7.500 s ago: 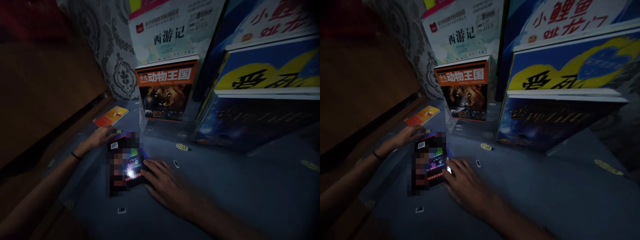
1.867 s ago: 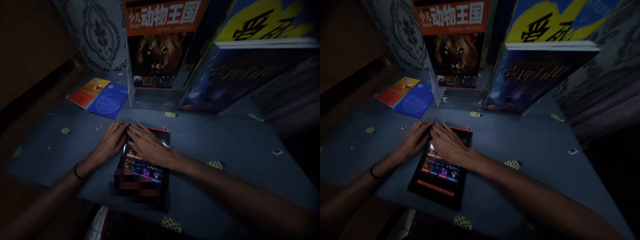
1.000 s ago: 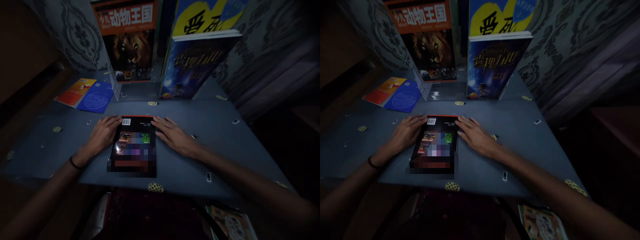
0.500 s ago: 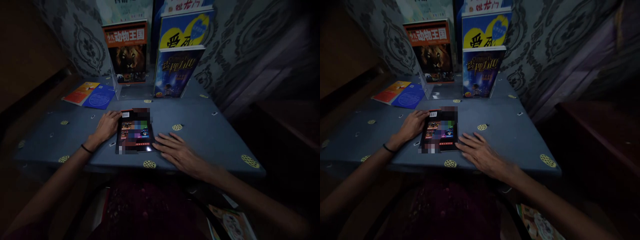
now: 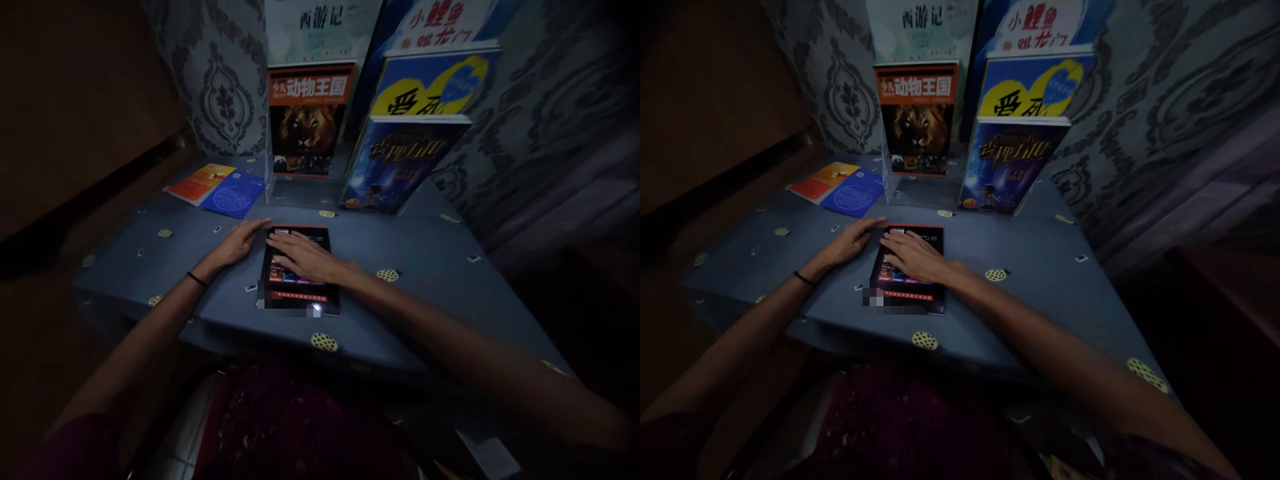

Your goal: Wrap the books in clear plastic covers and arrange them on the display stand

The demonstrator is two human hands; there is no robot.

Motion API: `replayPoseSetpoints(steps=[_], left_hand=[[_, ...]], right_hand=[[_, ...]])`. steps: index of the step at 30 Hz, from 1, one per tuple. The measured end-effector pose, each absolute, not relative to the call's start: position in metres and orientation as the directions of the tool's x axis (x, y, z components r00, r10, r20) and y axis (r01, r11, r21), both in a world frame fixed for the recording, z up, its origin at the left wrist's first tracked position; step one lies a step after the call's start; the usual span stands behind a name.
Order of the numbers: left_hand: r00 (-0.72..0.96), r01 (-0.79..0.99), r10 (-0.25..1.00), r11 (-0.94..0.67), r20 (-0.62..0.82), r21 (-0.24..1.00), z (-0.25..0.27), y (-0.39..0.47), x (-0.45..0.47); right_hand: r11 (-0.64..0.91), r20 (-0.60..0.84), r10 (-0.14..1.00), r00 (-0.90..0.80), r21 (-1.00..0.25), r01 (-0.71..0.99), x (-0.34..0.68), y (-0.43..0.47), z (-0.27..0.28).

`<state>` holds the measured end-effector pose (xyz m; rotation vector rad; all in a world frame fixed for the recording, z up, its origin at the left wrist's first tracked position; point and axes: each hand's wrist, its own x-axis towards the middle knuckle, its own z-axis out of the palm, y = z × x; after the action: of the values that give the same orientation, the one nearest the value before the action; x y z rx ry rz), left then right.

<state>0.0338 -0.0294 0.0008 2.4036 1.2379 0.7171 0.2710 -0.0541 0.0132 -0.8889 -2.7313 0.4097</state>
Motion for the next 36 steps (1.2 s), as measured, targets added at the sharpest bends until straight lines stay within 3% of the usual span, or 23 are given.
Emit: replayPoseSetpoints(steps=[3, 8, 11, 15, 22, 31, 36], left_hand=[[0.47, 0.657, 0.836, -0.546, 0.283, 0.521, -0.002, -0.03, 0.036], [0.469, 0.663, 0.835, -0.548, 0.288, 0.51, -0.001, -0.029, 0.038], [0.463, 0.66, 0.845, -0.53, 0.267, 0.533, 0.001, -0.029, 0.038], [0.461, 0.684, 0.855, -0.514, 0.239, 0.518, 0.005, -0.032, 0.04], [0.496, 0.745, 0.837, -0.547, 0.232, 0.381, 0.01, -0.041, 0.045], [0.473, 0.817, 0.861, -0.508, 0.187, 0.273, 0.002, -0.089, 0.07], [0.492, 0.806, 0.856, -0.516, 0.156, 0.291, -0.001, -0.095, 0.068]], right_hand=[[0.806, 0.125, 0.554, -0.823, -0.328, 0.493, 0.257, -0.055, 0.011], [0.878, 0.156, 0.383, -0.91, -0.366, 0.307, 0.281, -0.129, 0.015], [0.881, 0.162, 0.359, -0.919, -0.384, 0.277, 0.301, -0.164, 0.015], [0.836, 0.214, 0.434, -0.875, -0.458, 0.302, 0.331, -0.176, 0.011], [0.683, 0.284, 0.671, -0.685, -0.596, 0.421, 0.38, -0.187, 0.008], [0.627, 0.367, 0.778, -0.51, -0.517, 0.583, 0.384, -0.186, -0.007], [0.643, 0.296, 0.751, -0.59, -0.527, 0.555, 0.364, -0.195, 0.004]])
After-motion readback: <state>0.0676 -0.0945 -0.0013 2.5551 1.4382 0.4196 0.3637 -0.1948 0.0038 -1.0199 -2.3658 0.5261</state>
